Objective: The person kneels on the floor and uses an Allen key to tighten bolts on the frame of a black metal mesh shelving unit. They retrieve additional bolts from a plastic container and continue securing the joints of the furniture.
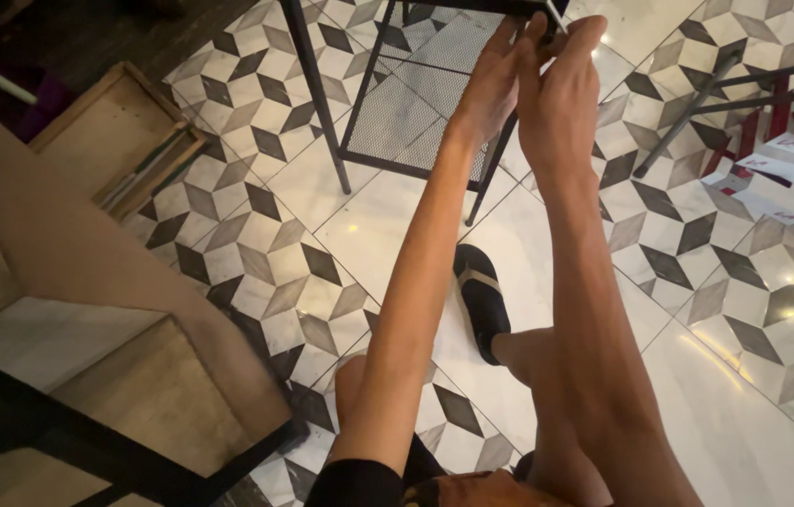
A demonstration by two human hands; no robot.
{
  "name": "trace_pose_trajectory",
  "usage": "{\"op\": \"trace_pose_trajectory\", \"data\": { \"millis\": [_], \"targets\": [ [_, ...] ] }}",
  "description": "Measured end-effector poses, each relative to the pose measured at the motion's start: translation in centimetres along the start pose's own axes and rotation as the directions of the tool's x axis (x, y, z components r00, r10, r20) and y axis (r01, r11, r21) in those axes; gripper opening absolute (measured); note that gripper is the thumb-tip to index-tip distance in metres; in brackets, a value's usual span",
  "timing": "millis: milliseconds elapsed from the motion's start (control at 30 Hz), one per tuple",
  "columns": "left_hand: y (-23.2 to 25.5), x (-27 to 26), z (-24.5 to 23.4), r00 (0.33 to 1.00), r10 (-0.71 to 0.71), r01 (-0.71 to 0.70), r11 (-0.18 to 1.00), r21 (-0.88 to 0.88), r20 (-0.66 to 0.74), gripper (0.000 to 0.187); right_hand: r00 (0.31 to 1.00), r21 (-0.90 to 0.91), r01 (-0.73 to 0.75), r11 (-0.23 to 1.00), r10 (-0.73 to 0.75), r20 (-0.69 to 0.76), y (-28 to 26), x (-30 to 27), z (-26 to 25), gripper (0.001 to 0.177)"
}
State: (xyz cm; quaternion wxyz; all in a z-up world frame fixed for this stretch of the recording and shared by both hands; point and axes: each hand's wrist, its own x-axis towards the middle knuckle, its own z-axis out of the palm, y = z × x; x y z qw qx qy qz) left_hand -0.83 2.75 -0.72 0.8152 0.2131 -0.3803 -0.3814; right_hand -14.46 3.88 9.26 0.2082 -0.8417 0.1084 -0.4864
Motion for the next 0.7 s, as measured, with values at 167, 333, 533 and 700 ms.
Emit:
{"op": "trace_pose_trajectory", "data": {
  "millis": [167,333,533,700],
  "targets": [
    [-1.0,0.2,-0.8,0.989,-0.08,0.074,0.996,-0.048,-0.123,0.052,0.992,0.055,-0.127,0.99,0.126,0.017,0.7,0.0,0.8,0.025],
    [-0.2,0.2,0.2,0.975,-0.11,0.109,0.994,-0.014,-0.195,0.042,0.988,0.114,-0.145,0.983,0.149,-0.032,0.9,0.0,1.5,0.025],
    [0.0,0.3,1.1,0.994,0.075,-0.075,0.997,0.002,-0.085,0.032,0.992,-0.079,-0.114,0.99,0.109,-0.061,0.4,0.1,-0.1,0.033],
    [-0.9,0.2,1.0,0.988,0.088,-0.088,0.996,0.003,-0.128,0.037,0.994,-0.11,0.051,0.993,-0.062,-0.09,-0.3,0.1,-0.7,0.023]
  ]
}}
